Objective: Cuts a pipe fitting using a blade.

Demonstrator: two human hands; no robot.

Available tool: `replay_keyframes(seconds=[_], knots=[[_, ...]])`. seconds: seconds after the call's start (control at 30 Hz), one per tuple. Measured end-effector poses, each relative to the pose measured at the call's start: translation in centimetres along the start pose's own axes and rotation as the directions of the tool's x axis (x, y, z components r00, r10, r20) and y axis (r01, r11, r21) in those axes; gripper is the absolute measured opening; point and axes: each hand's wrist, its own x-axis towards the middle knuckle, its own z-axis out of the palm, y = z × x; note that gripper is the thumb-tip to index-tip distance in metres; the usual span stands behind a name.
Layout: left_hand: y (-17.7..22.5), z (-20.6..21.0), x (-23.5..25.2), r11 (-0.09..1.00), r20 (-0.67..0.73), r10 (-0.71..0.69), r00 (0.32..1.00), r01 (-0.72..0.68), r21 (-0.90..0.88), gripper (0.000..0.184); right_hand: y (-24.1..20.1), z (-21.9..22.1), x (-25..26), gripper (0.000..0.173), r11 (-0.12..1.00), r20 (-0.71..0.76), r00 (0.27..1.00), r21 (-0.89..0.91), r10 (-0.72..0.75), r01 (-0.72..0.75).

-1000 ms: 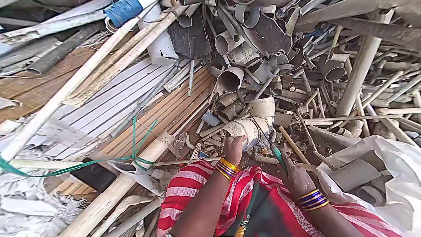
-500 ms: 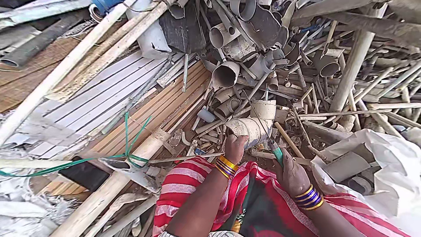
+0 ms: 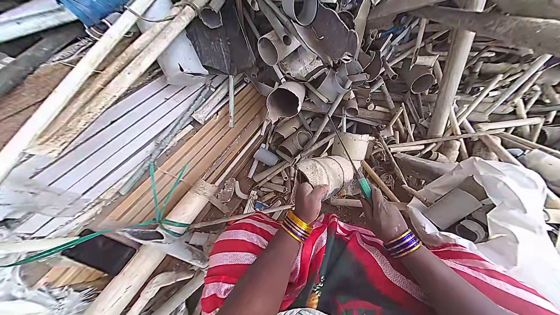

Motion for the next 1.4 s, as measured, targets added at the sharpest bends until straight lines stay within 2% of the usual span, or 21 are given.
replay_keyframes(seconds=[0.07,0.13,0.17,0.2,0.23,0.3,0.37,0.43,0.47,0.53,0.63,0.73,0.77,0.87,1.0,1.07,1.1,1.17,1.27,1.33,1.4], knots=[[-0.5,-0.2,0.0,0.999,0.015,0.046,0.999,-0.046,-0.023,0.004,0.3,1.2,-0.3,0.044,0.980,-0.252,0.948,-0.012,-0.194,0.198],[-0.9,-0.1,-0.1,0.995,0.032,0.097,0.995,-0.096,-0.014,0.003,-0.2,0.3,-0.2,0.044,1.000,0.123,0.992,-0.005,0.021,-0.021],[-1.0,0.0,-0.2,0.993,0.037,0.117,0.992,-0.116,-0.012,0.005,-0.5,-0.7,1.0,0.045,0.974,0.404,0.887,-0.060,0.224,-0.218],[-1.1,0.0,-0.3,0.991,0.039,0.134,0.990,-0.133,-0.010,0.005,-0.5,-1.2,1.8,0.045,0.950,0.477,0.825,-0.085,0.304,-0.301],[-1.1,0.0,-0.2,0.988,0.042,0.151,0.988,-0.151,-0.012,0.006,-0.4,-1.3,1.7,0.045,0.958,0.402,0.874,-0.041,0.275,-0.283],[-1.3,-0.4,-0.3,0.983,0.047,0.184,0.982,-0.183,-0.026,0.008,0.1,-0.1,0.1,0.046,0.998,-0.051,0.999,0.059,0.004,-0.001],[-1.6,-0.5,-0.4,0.971,0.060,0.236,0.970,-0.234,-0.040,0.012,0.5,0.9,-0.2,0.045,0.984,-0.275,0.947,0.018,-0.167,0.179],[-1.6,-0.3,-0.6,0.962,0.062,0.270,0.961,-0.268,-0.047,0.012,-0.1,-0.2,-0.1,0.045,0.997,0.109,0.992,0.012,0.069,-0.071],[-1.5,-0.1,-0.7,0.959,0.060,0.280,0.958,-0.277,-0.052,0.012,-0.2,-0.8,0.9,0.045,0.971,0.301,0.926,0.001,0.227,-0.238],[-1.4,0.0,-0.6,0.959,0.039,0.276,0.960,-0.273,-0.074,0.010,0.4,-0.7,1.1,0.044,0.966,0.219,0.950,0.080,0.223,-0.245],[-0.8,-0.3,-0.6,0.967,-0.020,0.202,0.979,-0.202,-0.155,0.008,1.1,0.6,0.1,0.045,0.993,-0.130,0.989,0.087,-0.072,0.084],[0.1,-0.2,-0.3,0.957,-0.098,0.089,0.991,-0.112,-0.268,0.013,0.5,-0.7,0.9,0.046,0.986,0.330,0.934,0.049,0.134,-0.158],[0.4,-0.2,-0.1,0.951,-0.128,0.046,0.991,-0.083,-0.298,0.014,0.7,-0.7,1.2,0.046,0.979,0.345,0.926,0.072,0.153,-0.189],[1.4,-0.5,0.5,0.925,-0.247,-0.104,0.963,0.003,-0.381,0.017,1.4,0.1,0.7,0.048,0.984,-0.101,0.995,0.177,-0.013,0.031],[2.0,-1.6,1.1,0.907,-0.281,-0.169,0.945,0.037,-0.420,0.015,2.5,0.0,0.8,0.057,0.964,-0.520,0.839,0.098,-0.163,0.248],[2.3,-2.5,1.5,0.919,-0.253,-0.107,0.962,-0.002,-0.394,0.017,3.2,-0.5,0.5,0.052,0.987,-0.384,0.911,-0.023,-0.153,0.156],[2.6,-3.1,1.6,0.932,-0.232,-0.070,0.970,-0.019,-0.361,0.018,3.0,-1.4,0.5,0.048,0.996,-0.156,0.986,-0.076,-0.057,0.046],[3.1,-4.6,1.9,0.967,-0.195,-0.002,0.981,-0.047,-0.250,0.017,2.0,-3.5,2.0,0.045,0.957,0.289,0.926,-0.224,0.245,-0.183],[4.1,-7.5,2.4,0.993,-0.118,0.064,0.991,-0.074,-0.087,0.014,2.5,-3.1,1.1,0.049,0.992,-0.090,0.995,-0.125,-0.034,0.022],[4.8,-9.2,2.6,0.998,-0.098,0.039,0.994,-0.044,-0.045,0.012,2.6,-2.6,0.8,0.059,0.978,-0.367,0.907,-0.072,-0.209,0.196],[5.9,-10.8,3.2,1.000,-0.086,-0.007,0.996,0.007,0.004,0.009,2.6,-2.1,0.5,0.065,0.970,-0.411,0.880,-0.052,-0.238,0.238]])
